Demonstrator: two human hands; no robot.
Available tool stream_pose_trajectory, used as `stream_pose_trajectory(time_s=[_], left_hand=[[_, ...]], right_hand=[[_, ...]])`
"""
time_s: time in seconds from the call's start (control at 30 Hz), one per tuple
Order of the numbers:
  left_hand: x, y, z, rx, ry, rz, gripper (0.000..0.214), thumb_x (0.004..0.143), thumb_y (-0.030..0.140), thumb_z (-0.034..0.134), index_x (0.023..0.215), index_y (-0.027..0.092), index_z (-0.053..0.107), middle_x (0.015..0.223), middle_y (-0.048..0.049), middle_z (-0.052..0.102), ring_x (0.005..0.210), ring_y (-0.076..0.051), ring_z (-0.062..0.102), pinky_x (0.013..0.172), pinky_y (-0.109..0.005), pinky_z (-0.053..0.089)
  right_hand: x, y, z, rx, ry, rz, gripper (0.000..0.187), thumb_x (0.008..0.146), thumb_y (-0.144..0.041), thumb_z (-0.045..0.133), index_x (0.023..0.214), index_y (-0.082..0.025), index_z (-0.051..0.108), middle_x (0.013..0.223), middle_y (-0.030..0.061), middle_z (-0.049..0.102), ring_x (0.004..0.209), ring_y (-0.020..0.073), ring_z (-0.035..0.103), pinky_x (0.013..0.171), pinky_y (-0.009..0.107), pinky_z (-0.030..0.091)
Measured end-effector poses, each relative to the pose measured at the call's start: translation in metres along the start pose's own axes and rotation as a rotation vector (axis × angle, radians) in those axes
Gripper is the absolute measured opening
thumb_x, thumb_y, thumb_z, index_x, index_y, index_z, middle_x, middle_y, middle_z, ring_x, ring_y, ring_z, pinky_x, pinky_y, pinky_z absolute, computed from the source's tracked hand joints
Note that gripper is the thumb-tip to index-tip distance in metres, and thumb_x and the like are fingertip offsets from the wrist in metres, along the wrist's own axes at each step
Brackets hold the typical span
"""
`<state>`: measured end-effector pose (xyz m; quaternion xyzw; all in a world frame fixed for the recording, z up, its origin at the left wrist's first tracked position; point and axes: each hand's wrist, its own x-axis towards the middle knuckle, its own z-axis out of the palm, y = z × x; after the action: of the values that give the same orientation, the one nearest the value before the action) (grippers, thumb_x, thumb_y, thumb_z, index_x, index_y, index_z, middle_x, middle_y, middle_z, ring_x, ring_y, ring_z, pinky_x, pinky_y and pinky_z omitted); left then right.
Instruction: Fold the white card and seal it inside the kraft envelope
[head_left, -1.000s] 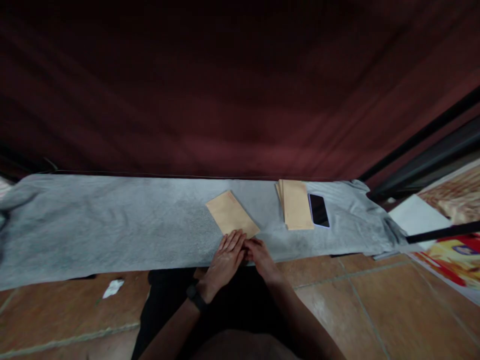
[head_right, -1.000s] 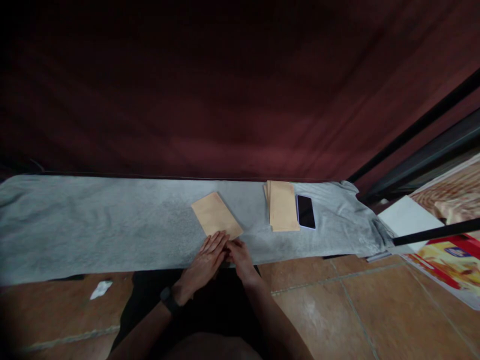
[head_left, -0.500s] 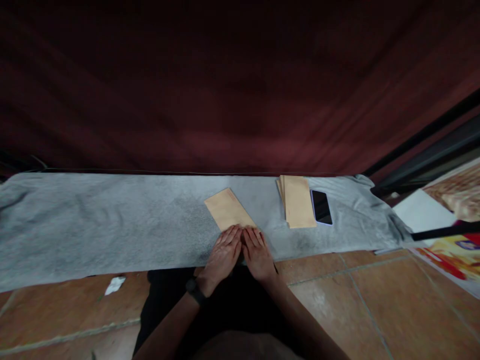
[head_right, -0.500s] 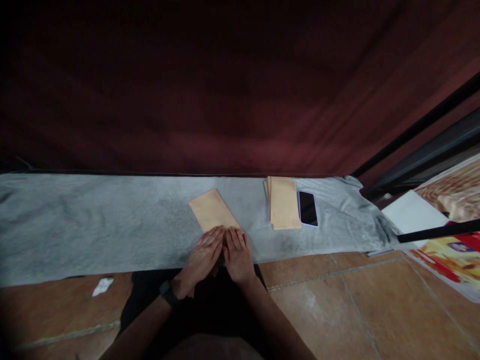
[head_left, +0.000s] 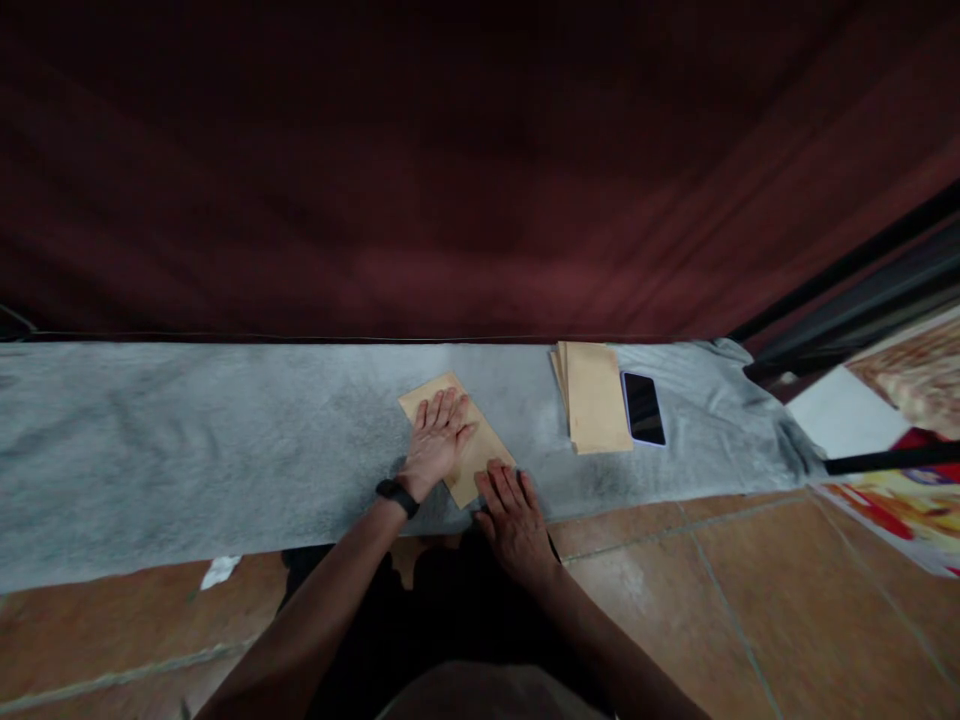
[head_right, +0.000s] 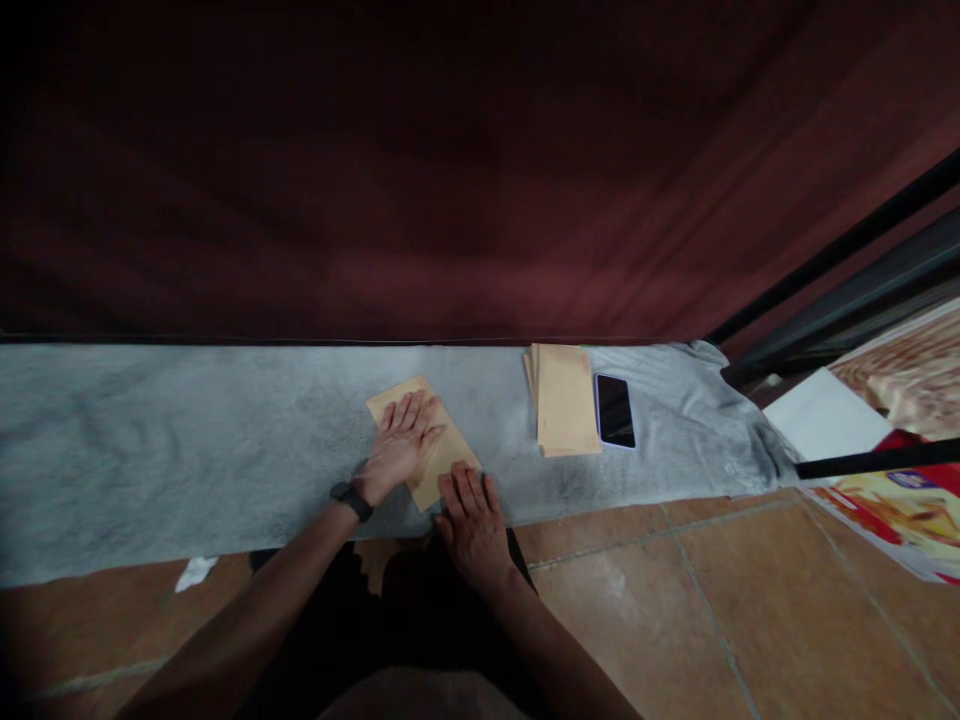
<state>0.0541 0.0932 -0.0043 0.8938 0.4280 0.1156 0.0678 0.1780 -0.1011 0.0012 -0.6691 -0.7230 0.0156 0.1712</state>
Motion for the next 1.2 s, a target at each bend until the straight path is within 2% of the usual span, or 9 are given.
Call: stream_pose_trajectory(time_s=[0.23, 0.4, 0.5, 0.77, 0.97, 1.2], left_hand=[[0.032, -0.021, 0.001, 0.008, 0.000, -0.087, 0.064, 0.104, 0.046, 0.028, 0.158, 0.012, 0.037, 0.166, -0.0136, 0.033, 0.156, -0.032, 0.022, 0.126, -0.053, 0.017], [0.036, -0.022, -0.001, 0.010, -0.008, -0.112, 0.062, 0.104, 0.041, 0.025, 0.158, 0.011, 0.036, 0.165, -0.0127, 0.034, 0.156, -0.031, 0.023, 0.126, -0.052, 0.016], [0.019, -0.009, -0.001, 0.003, -0.028, -0.049, 0.060, 0.104, 0.038, 0.027, 0.158, 0.012, 0.037, 0.165, -0.0107, 0.034, 0.156, -0.030, 0.022, 0.127, -0.052, 0.015], [-0.049, 0.037, -0.004, -0.033, -0.050, 0.210, 0.055, 0.106, 0.033, 0.032, 0.158, 0.017, 0.037, 0.165, -0.0058, 0.037, 0.156, -0.025, 0.023, 0.128, -0.050, 0.016], [-0.084, 0.053, -0.006, 0.035, -0.088, 0.338, 0.056, 0.105, 0.030, 0.035, 0.159, 0.017, 0.033, 0.167, -0.0039, 0.031, 0.156, -0.021, 0.024, 0.129, -0.044, 0.017], [-0.114, 0.062, -0.006, 0.032, -0.055, 0.366, 0.059, 0.104, 0.038, 0.040, 0.157, 0.012, 0.035, 0.165, -0.0087, 0.036, 0.154, -0.020, 0.030, 0.127, -0.040, 0.024]], right_hand=[[0.001, -0.001, 0.003, 0.011, -0.015, 0.027, 0.057, 0.105, -0.033, 0.051, 0.158, -0.021, 0.035, 0.164, 0.0124, 0.035, 0.153, 0.0289, 0.032, 0.124, 0.055, 0.026], [0.000, 0.001, 0.001, 0.043, 0.001, 0.054, 0.055, 0.105, -0.030, 0.048, 0.157, -0.016, 0.037, 0.162, 0.0136, 0.040, 0.151, 0.0266, 0.035, 0.124, 0.051, 0.029], [-0.001, 0.005, 0.001, 0.075, 0.018, 0.053, 0.052, 0.107, -0.026, 0.043, 0.157, -0.014, 0.037, 0.159, 0.0126, 0.045, 0.150, 0.0237, 0.038, 0.125, 0.048, 0.030], [-0.004, 0.012, 0.005, 0.084, 0.033, 0.085, 0.049, 0.107, -0.023, 0.036, 0.155, -0.013, 0.041, 0.156, 0.0133, 0.049, 0.148, 0.0227, 0.041, 0.124, 0.048, 0.032], [-0.003, 0.020, -0.002, 0.086, 0.036, 0.068, 0.047, 0.107, -0.019, 0.035, 0.153, -0.013, 0.045, 0.155, 0.0127, 0.051, 0.146, 0.0234, 0.044, 0.125, 0.050, 0.031], [-0.005, 0.030, -0.009, 0.113, 0.014, 0.084, 0.047, 0.109, -0.025, 0.033, 0.152, -0.014, 0.047, 0.154, 0.0114, 0.051, 0.147, 0.0244, 0.043, 0.125, 0.050, 0.031]])
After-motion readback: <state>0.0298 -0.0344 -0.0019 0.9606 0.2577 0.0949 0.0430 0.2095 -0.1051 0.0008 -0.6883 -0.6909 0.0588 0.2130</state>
